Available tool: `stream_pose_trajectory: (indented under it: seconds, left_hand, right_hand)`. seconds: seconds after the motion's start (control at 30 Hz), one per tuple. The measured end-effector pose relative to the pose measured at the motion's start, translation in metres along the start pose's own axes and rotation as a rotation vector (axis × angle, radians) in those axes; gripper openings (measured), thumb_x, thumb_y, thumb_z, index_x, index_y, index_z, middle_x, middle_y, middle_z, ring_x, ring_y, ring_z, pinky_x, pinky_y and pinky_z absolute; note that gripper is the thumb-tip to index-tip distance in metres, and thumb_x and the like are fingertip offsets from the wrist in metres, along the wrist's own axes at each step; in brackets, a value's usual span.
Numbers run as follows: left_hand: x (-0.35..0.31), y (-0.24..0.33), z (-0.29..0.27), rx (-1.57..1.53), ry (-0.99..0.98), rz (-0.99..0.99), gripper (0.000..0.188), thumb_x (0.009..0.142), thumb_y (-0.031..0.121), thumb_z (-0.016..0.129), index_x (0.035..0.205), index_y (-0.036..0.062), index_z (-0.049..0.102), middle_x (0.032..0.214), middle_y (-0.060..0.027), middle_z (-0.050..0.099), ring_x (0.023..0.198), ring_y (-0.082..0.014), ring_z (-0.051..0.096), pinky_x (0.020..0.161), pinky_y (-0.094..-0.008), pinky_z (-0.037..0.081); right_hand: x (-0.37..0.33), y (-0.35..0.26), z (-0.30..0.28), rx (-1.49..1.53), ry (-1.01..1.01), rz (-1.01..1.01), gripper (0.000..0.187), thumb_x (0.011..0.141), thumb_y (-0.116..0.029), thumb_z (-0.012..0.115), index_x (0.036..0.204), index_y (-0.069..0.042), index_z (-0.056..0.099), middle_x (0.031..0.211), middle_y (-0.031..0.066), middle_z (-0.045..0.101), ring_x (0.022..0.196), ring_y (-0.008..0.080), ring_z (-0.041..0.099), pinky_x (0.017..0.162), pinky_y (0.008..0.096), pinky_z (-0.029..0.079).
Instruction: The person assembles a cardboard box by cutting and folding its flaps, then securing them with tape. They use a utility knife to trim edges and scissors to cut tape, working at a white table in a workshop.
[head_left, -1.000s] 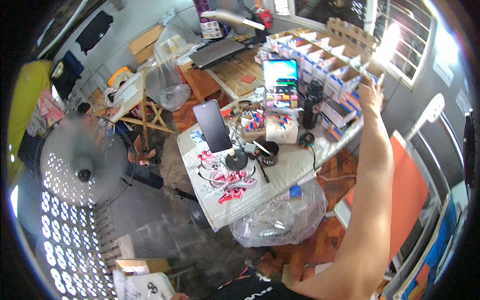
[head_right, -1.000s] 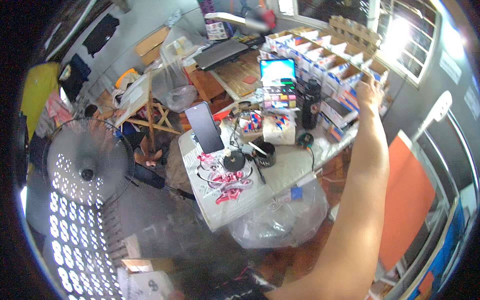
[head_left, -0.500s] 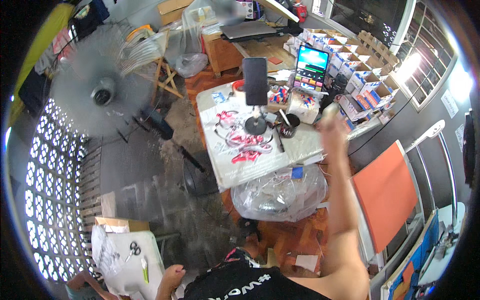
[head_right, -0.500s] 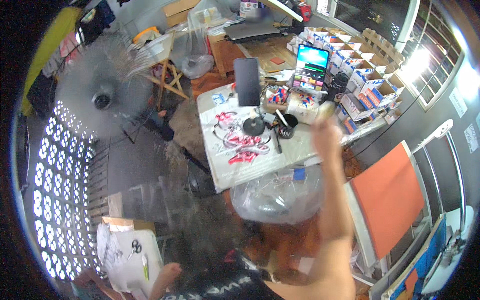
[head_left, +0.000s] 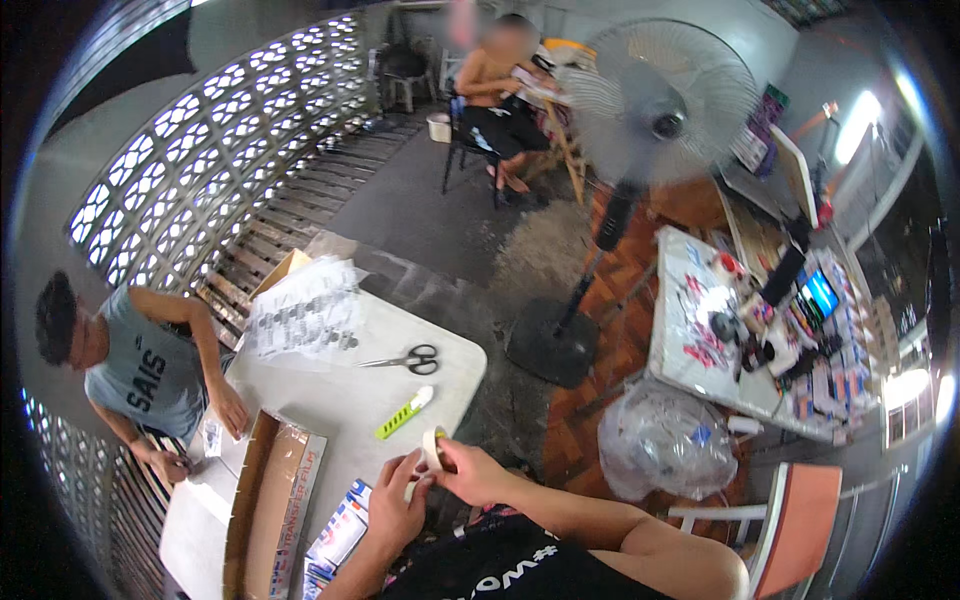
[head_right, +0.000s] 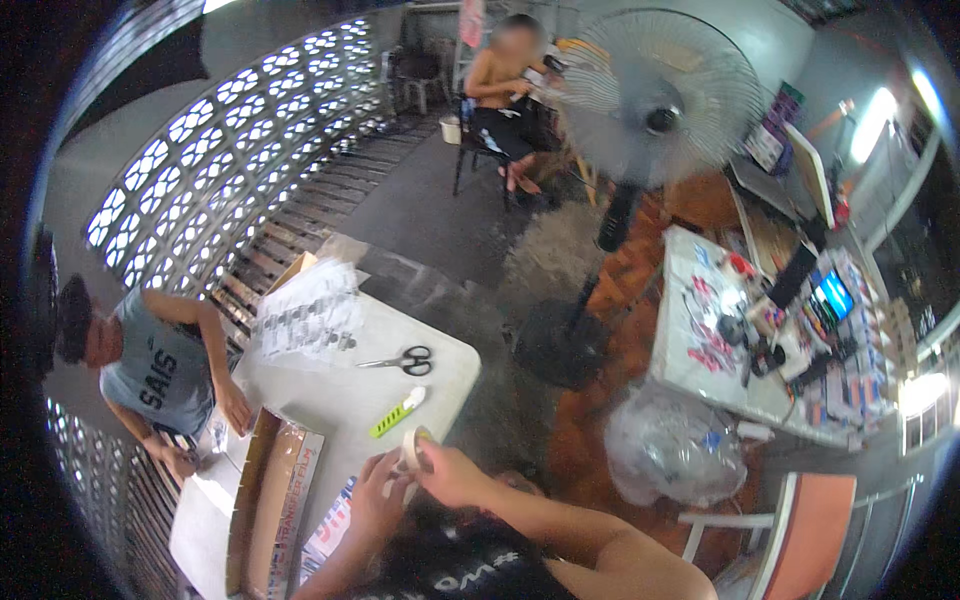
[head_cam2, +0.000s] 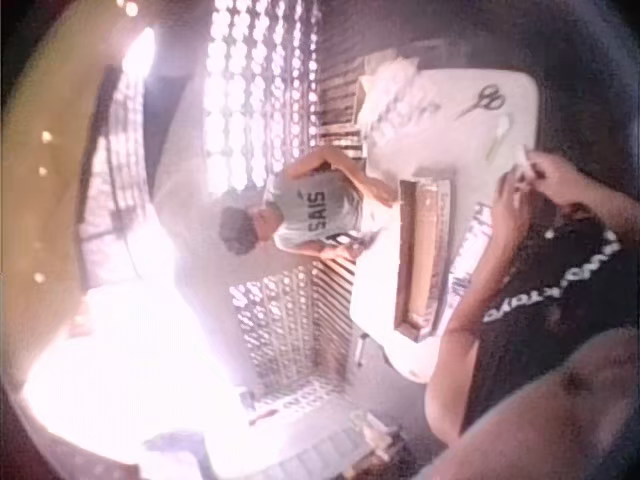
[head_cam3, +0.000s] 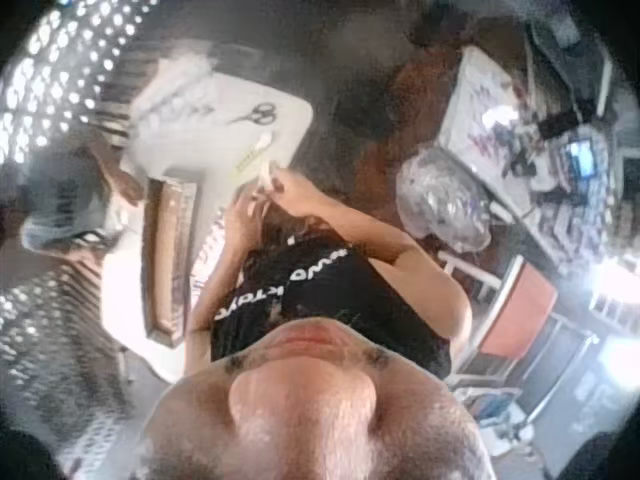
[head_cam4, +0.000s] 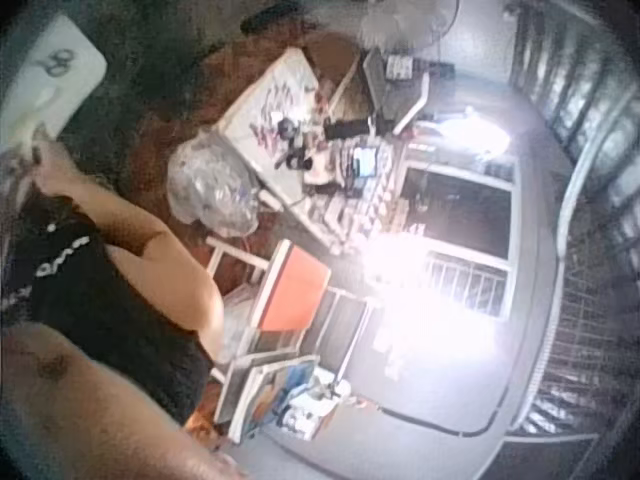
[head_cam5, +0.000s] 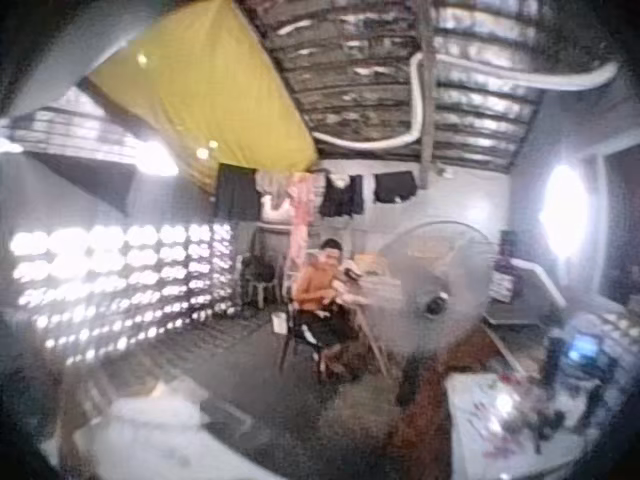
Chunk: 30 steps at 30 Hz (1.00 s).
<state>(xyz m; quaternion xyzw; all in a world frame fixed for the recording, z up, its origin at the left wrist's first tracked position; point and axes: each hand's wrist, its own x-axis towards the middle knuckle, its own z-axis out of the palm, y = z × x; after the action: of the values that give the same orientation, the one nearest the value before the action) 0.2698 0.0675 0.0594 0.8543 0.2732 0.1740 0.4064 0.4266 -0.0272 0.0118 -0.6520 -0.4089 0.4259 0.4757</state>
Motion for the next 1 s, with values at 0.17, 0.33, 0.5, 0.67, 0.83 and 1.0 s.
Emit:
stream_pose_trajectory:
  seconds: [0.17, 0.33, 0.5, 0.67, 0.83, 1.0]
  left_hand:
    - [-0.03, -0.041, 0.003, 0.036, 0.302, 0.023, 0.05, 0.08, -0.003, 0.077, 0.128, -0.0006, 0.064, 0.117, -0.0188, 0.065, 0.094, -0.0286, 0.07, 0.077, -0.0372, 0.058]
    - [-0.076, -0.089, 0.034, 0.18, 0.606, 0.098, 0.039, 0.075, -0.005, 0.081, 0.112, 0.0012, 0.074, 0.115, -0.0191, 0.07, 0.093, -0.0298, 0.072, 0.078, -0.0372, 0.059]
    - [-0.134, -0.12, 0.065, 0.209, 0.775, 0.147, 0.033, 0.073, -0.001, 0.086, 0.104, 0.0036, 0.076, 0.111, -0.0193, 0.072, 0.094, -0.0301, 0.073, 0.081, -0.0369, 0.059]
    - [-0.191, -0.109, 0.074, -0.068, 0.761, -0.03, 0.029, 0.075, 0.0, 0.086, 0.098, 0.0013, 0.068, 0.112, -0.0165, 0.069, 0.095, -0.0279, 0.071, 0.081, -0.0358, 0.058]
    - [-0.228, -0.109, 0.077, -0.054, 0.679, -0.127, 0.025, 0.076, 0.0, 0.084, 0.094, 0.001, 0.066, 0.111, -0.0137, 0.065, 0.094, -0.0262, 0.068, 0.079, -0.0336, 0.056]
    - [-0.223, -0.121, 0.084, -0.037, 0.674, -0.04, 0.03, 0.073, 0.0, 0.082, 0.099, 0.0014, 0.068, 0.109, -0.0139, 0.067, 0.096, -0.0309, 0.067, 0.084, -0.0371, 0.055]
  right_hand:
    - [0.019, -0.003, 0.04, -0.175, -0.234, -0.165, 0.049, 0.087, -0.008, 0.068, 0.13, 0.004, 0.048, 0.097, 0.0245, 0.071, 0.095, 0.045, 0.07, 0.078, 0.0466, 0.054]
    - [0.019, 0.037, 0.074, -0.128, -0.386, -0.302, 0.053, 0.087, -0.008, 0.065, 0.133, 0.005, 0.043, 0.095, 0.0301, 0.068, 0.092, 0.0501, 0.066, 0.076, 0.0502, 0.053]
    - [-0.008, 0.06, 0.105, -0.198, -0.463, -0.37, 0.046, 0.091, -0.014, 0.062, 0.132, -0.003, 0.045, 0.096, 0.03, 0.067, 0.094, 0.0511, 0.064, 0.076, 0.0565, 0.053]
    - [-0.049, 0.068, 0.134, -0.145, -0.527, -0.348, 0.044, 0.089, -0.009, 0.063, 0.129, 0.0, 0.048, 0.09, 0.0277, 0.068, 0.088, 0.0489, 0.067, 0.071, 0.0542, 0.053]
    - [-0.071, 0.072, 0.144, -0.314, -0.636, -0.344, 0.04, 0.087, -0.007, 0.065, 0.123, 0.001, 0.05, 0.089, 0.0275, 0.068, 0.087, 0.0493, 0.066, 0.069, 0.0521, 0.052]
    - [-0.064, 0.1, 0.143, -0.343, -0.527, -0.49, 0.042, 0.085, -0.005, 0.07, 0.123, 0.003, 0.055, 0.089, 0.0215, 0.072, 0.077, 0.0347, 0.074, 0.063, 0.0369, 0.053]
